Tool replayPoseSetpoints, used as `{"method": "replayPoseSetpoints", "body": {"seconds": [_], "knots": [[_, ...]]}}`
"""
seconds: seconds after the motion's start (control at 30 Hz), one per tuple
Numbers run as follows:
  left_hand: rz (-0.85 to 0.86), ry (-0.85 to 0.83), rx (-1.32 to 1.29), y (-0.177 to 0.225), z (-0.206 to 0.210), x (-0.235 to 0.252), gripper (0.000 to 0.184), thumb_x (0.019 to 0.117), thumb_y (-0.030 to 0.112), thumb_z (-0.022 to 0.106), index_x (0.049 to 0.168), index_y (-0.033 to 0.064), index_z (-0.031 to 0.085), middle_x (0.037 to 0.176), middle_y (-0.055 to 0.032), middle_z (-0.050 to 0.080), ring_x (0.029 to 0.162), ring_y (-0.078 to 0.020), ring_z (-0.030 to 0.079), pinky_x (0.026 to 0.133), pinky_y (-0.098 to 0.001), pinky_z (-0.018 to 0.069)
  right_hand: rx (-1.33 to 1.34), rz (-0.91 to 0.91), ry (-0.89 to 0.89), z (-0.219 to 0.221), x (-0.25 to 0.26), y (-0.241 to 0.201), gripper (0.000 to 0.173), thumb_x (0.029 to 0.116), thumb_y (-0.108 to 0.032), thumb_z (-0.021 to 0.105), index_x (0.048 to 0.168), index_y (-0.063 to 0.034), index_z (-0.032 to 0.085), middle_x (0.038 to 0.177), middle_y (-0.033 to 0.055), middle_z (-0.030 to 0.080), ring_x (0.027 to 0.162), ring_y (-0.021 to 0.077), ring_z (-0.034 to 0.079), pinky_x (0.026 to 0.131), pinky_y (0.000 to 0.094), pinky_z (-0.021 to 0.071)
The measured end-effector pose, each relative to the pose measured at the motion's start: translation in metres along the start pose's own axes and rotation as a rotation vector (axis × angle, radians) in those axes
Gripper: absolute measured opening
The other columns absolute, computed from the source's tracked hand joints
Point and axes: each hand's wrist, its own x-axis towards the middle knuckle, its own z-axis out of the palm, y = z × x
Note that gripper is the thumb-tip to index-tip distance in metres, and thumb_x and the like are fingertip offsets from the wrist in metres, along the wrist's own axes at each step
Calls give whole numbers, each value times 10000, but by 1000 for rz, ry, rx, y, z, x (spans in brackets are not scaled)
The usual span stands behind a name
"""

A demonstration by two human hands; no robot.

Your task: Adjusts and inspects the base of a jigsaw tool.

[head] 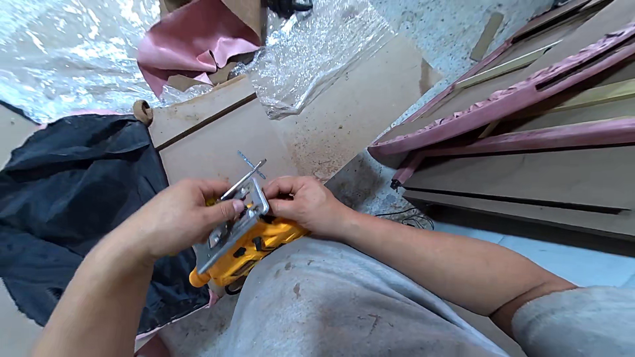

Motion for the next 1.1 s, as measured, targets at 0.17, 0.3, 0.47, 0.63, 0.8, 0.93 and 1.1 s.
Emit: {"method": "replayPoseSetpoints", "body": {"seconds": [0.17, 0.3, 0.47, 0.63, 0.8, 0.93, 1.1], "knots": [[11, 151, -86, -8, 23, -27, 138, 1001, 319, 670, 1070, 221, 738, 664, -18, 661, 467, -159, 569, 427, -331, 500, -178, -189, -60, 1, -10, -13, 73, 912, -177, 740, 966, -141, 774, 1085, -38, 722, 1053, 58, 658, 887, 296, 574], [-7, 239, -89, -10, 35, -36, 140, 996, 360, 672, 1061, 253, 733, 694, 26, 681, 503, -130, 602, 456, -328, 530, -284, -280, -67, -2, -11, -18, 104, 879, -145, 755, 977, -110, 752, 1071, -8, 709, 997, 62, 659, 838, 254, 578], [-26, 313, -160, -25, 41, -34, 189, 1010, 384, 645, 1113, 258, 742, 698, 17, 677, 517, -134, 596, 482, -347, 528, -272, -165, -98, -4, 0, -20, 107, 892, -162, 755, 997, -143, 768, 1062, -39, 721, 992, 51, 672, 862, 283, 586], [-19, 293, -299, -33, 32, -25, 185, 1014, 304, 653, 1131, 200, 752, 755, -33, 702, 524, -159, 602, 478, -319, 531, -59, 15, -139, -5, 18, -20, 126, 932, -147, 752, 1046, -95, 766, 972, 2, 763, 864, 92, 719, 801, 309, 617], [-8, 277, -393, -37, 28, -19, 203, 1019, 252, 646, 1167, 156, 745, 790, -67, 700, 529, -166, 593, 475, -296, 522, 141, 85, -55, -17, 37, -9, 178, 978, -114, 689, 1129, -26, 723, 997, 78, 745, 902, 141, 706, 831, 320, 594], [-12, 267, -378, -39, 24, -14, 202, 1015, 260, 647, 1155, 155, 748, 803, -72, 705, 529, -173, 605, 476, -307, 539, -89, 141, 117, -33, 79, 28, 188, 950, -196, 727, 1111, -101, 751, 992, 25, 754, 897, 121, 712, 840, 359, 596], [-20, 262, -377, -41, 23, -11, 194, 1019, 245, 636, 1151, 152, 746, 799, -79, 697, 515, -179, 587, 460, -311, 525, -379, 132, 107, -32, 113, 53, 150, 939, -243, 715, 1062, -183, 777, 950, -38, 758, 873, 82, 704, 828, 386, 585]]}}
